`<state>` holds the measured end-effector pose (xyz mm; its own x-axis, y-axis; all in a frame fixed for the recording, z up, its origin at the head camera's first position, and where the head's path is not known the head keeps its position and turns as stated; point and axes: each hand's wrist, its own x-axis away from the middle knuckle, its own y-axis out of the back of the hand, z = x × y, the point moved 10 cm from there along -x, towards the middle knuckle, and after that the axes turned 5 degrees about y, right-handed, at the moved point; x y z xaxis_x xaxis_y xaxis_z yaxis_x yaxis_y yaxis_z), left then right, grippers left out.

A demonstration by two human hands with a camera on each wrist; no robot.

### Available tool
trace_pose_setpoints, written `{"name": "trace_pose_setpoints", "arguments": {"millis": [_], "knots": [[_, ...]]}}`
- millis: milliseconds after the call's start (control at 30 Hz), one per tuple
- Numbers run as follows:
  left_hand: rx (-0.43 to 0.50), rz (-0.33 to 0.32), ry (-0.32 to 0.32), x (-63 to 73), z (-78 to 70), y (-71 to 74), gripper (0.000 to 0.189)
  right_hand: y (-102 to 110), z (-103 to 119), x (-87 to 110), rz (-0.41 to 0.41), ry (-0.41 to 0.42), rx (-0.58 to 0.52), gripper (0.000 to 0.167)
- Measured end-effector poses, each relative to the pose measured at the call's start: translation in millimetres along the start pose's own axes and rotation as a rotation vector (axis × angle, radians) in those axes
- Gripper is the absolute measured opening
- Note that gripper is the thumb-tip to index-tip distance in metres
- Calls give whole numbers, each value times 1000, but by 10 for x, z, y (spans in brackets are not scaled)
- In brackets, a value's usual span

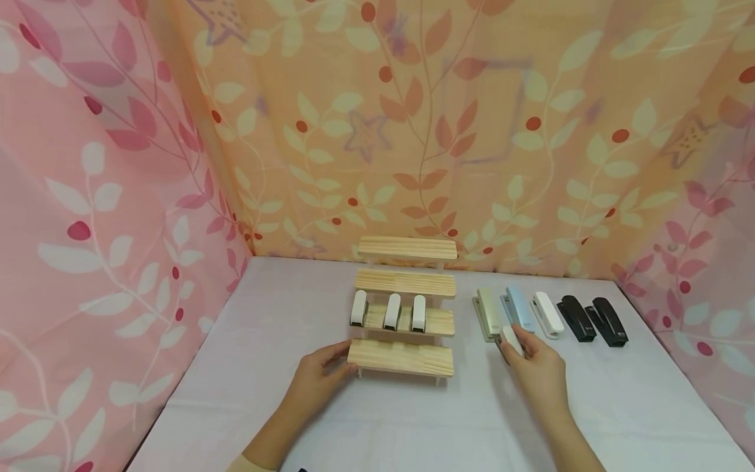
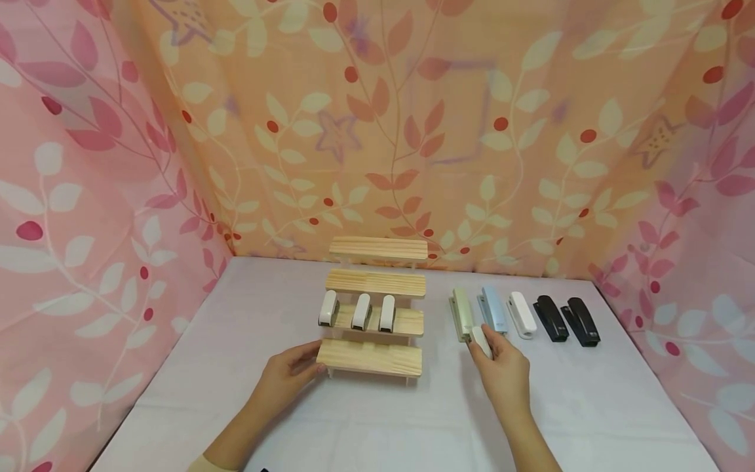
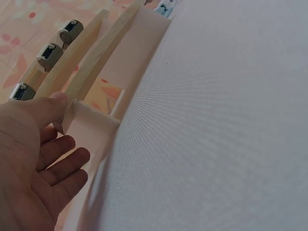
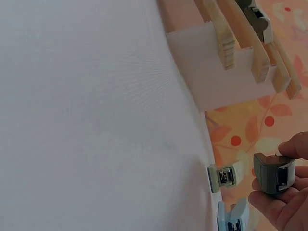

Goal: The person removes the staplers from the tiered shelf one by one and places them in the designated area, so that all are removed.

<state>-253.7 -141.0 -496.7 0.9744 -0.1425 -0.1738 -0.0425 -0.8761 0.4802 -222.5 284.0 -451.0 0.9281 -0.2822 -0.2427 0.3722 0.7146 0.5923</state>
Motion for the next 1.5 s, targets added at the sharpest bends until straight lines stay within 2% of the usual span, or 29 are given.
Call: {"name": "trace_pose_setpoints", "arguments": {"millis": [167, 400, 767, 1000, 1333, 1500], "knots": [[-5, -3, -9, -6, 14, -7, 52, -50, -139, 14, 12, -41, -5, 52], [-5, 8, -1, -17, 38, -14, 52, -119, -242, -3, 13, -22, -36, 50], [-12, -7, -3, -15, 31, -17, 52, -221, -414, 30, 22, -59, -25, 51], [-33, -23, -23, -10, 28, -7, 52, -231, -398, 28, 3, -44, 3, 50], [-12, -7, 3, -27, 58, -12, 53, -244, -364, 54, -44, 6, 51, 46], [1, -5, -5, -33, 49, -10, 52, -257, -344, 57, -60, 17, 73, 46]]}}
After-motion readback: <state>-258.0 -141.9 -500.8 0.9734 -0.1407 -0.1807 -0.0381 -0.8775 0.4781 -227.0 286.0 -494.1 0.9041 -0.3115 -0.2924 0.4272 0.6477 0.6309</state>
